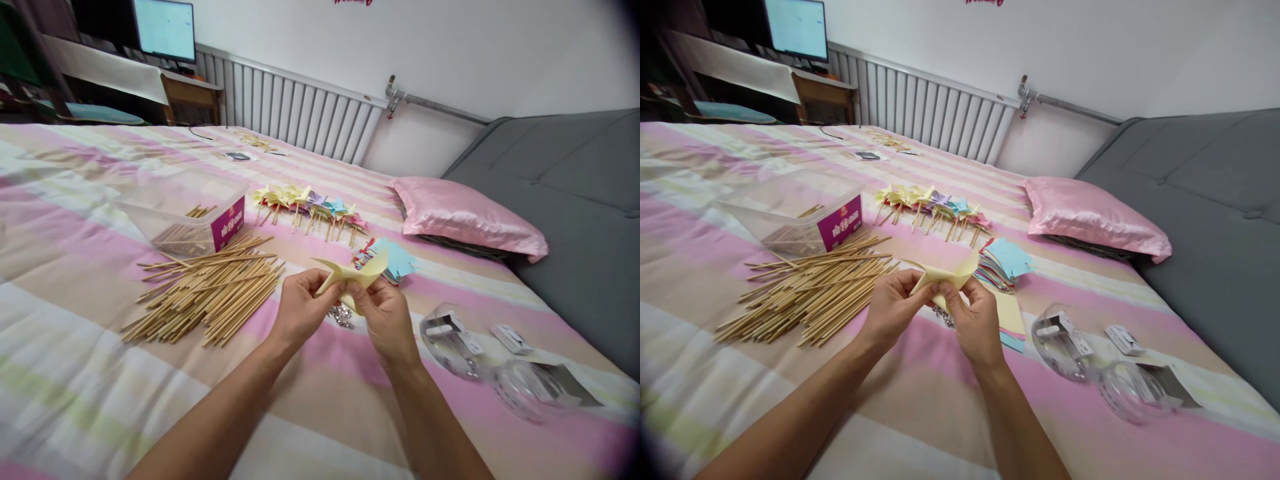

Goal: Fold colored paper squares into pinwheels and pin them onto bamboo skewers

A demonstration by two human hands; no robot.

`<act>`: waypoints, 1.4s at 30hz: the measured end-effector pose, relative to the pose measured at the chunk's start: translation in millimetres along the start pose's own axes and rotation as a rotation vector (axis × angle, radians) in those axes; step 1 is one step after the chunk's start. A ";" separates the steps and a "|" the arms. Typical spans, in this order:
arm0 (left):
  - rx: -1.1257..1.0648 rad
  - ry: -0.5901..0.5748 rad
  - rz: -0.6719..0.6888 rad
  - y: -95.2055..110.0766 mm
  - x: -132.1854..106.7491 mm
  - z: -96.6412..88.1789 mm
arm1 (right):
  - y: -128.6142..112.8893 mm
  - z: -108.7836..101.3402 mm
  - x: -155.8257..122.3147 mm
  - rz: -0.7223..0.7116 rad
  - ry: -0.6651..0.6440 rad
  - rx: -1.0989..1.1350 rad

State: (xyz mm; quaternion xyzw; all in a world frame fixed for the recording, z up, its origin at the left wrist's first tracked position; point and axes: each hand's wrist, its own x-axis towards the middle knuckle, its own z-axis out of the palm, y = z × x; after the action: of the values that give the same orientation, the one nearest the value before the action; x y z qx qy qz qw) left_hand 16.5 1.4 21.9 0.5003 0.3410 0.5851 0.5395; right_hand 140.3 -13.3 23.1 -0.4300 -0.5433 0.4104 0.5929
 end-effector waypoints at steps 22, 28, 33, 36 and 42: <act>-0.059 -0.004 0.005 6.0 -1.9 2.6 | -2.4 0.6 -0.9 -0.006 -0.035 0.045; -0.046 -0.024 0.029 4.2 -1.5 0.6 | -1.1 0.4 -1.4 -0.003 -0.056 0.083; -0.036 -0.032 0.022 3.7 -2.2 0.5 | 0.3 0.3 -1.3 -0.003 -0.062 0.090; -0.038 -0.041 0.027 2.4 -3.1 1.2 | -0.4 0.1 -1.1 0.011 -0.039 0.105; -0.069 -0.079 -0.010 2.9 -2.2 2.9 | -4.9 -1.3 -0.2 0.038 -0.022 0.089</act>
State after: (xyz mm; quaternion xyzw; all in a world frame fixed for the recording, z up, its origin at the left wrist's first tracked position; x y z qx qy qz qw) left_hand 18.3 -1.7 24.9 0.5024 0.3016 0.5736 0.5724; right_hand 141.7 -15.0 27.7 -0.4089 -0.5227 0.4500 0.5976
